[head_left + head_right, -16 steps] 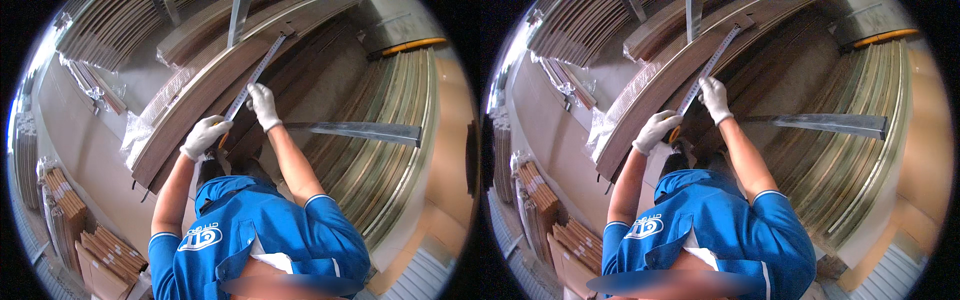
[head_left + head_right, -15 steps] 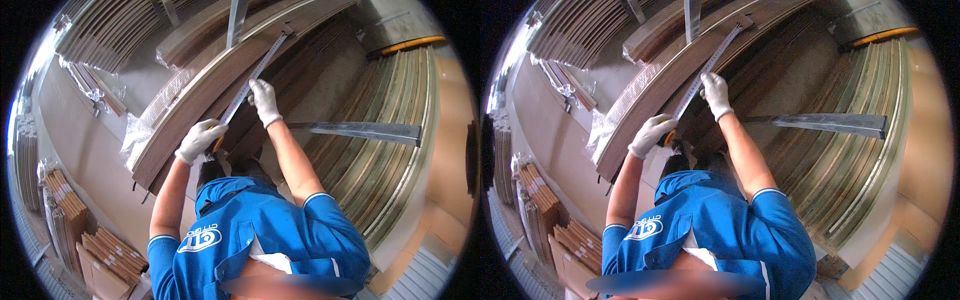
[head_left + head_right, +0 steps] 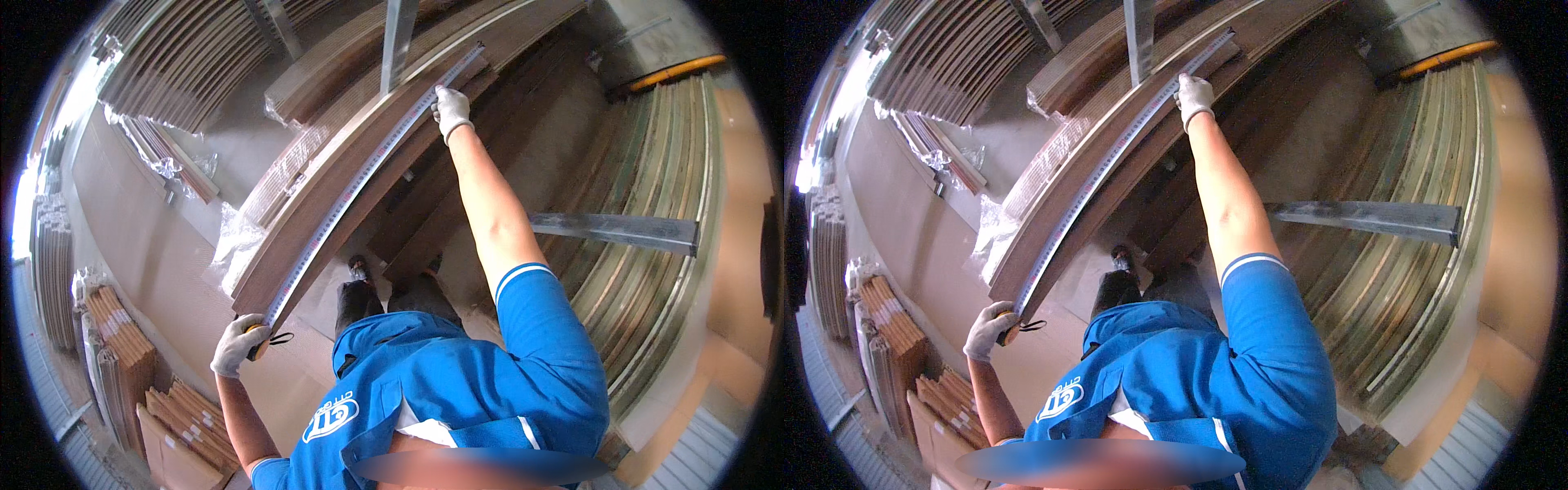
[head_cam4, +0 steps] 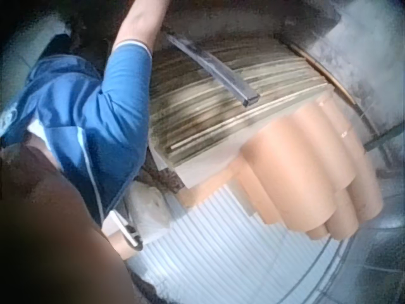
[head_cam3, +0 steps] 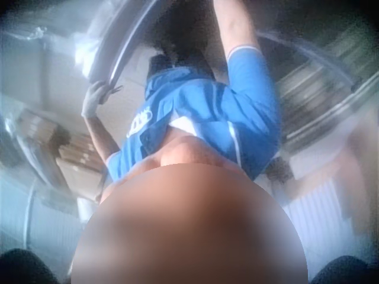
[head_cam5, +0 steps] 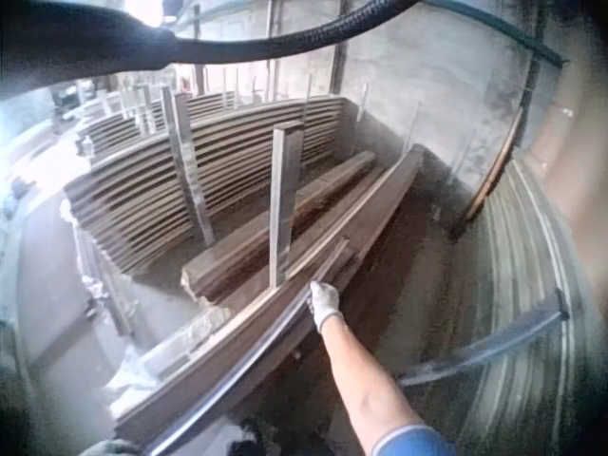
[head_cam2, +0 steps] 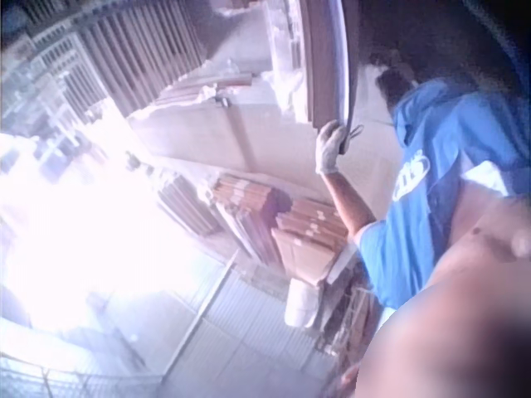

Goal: The person reviews a clipboard, then uses a tape measure to measure the length of several wooden planks in a warehouse. The person picks up planks, measures them, and places them back on the stack.

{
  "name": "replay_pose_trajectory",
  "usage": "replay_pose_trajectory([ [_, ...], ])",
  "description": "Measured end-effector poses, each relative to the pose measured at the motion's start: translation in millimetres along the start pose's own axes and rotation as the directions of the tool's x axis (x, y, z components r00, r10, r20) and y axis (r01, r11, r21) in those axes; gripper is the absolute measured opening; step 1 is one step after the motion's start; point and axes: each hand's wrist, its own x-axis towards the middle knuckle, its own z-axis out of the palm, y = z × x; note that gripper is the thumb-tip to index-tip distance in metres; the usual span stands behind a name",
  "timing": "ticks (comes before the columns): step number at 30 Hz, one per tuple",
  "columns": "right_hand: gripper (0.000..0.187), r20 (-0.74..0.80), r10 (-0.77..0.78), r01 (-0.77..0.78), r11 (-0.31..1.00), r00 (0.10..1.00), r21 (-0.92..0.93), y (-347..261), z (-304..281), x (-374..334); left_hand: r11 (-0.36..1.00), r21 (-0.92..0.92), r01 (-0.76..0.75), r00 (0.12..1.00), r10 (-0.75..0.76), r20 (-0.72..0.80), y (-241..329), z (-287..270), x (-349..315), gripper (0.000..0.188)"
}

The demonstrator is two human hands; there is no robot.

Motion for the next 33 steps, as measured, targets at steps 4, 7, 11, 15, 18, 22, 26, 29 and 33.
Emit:
replay_pose_trajectory([
  [4, 0.02, -0.072, 0.044, -0.047, 0.998, 0.996, -0.046, 6.4, 7.8, 21.5, 0.996, 0.01, -0.087, 0.995, 0.086, 0.043, 21.4, -1.7, 8.2, 0.04],
  [7, 0.023, -0.08, 0.082, -0.091, 0.989, 0.993, -0.118, 8.3, 2.6, 35.9, 0.983, 0.046, -0.18, 0.983, 0.178, 0.051, 39.4, -6.5, 10.5, 0.042],
  [11, 0.022, -0.104, 0.106, -0.121, 0.98, 0.989, -0.158, 11.1, 1.7, 43.5, 0.984, 0.094, -0.154, 0.987, 0.149, 0.059, 55.8, -17.4, 11.5, 0.045],
  [15, 0.022, -0.098, 0.118, -0.133, 0.978, 0.988, -0.162, 14.6, 7.7, 40.5, 0.988, 0.068, -0.142, 0.988, 0.136, 0.075, 58.5, -25.1, 13.4, 0.044],
  [18, 0.022, -0.086, 0.098, -0.113, 0.977, 0.991, -0.181, 15.4, 11.0, 38.2, 0.987, 0.06, -0.151, 0.987, 0.147, 0.068, 52.4, -27.8, 17.8, 0.044],
  [22, 0.023, -0.122, 0.065, -0.089, 0.975, 0.99, -0.203, 11.8, 11.3, 38.9, 0.979, 0.073, -0.192, 0.977, 0.184, 0.111, 43.0, -29.7, 27.5, 0.041],
  [26, 0.024, -0.124, 0.058, -0.086, 0.967, 0.991, -0.24, 10.6, 9.5, 36.6, 0.985, 0.003, -0.17, 0.976, 0.168, 0.138, 37.1, -30.1, 33.8, 0.039],
  [29, 0.023, -0.094, 0.124, -0.14, 0.97, 0.988, -0.197, 15.9, 6.6, 34.8, 0.991, -0.054, -0.124, 0.983, 0.13, 0.128, 33.0, -30.6, 37.1, 0.038],
  [33, 0.021, -0.05, 0.035, -0.042, 0.986, 0.998, -0.16, 30.0, 1.1, 43.9, 0.963, 0.096, -0.252, 0.964, 0.242, 0.107, 14.1, -32.5, 43.4, 0.035],
])
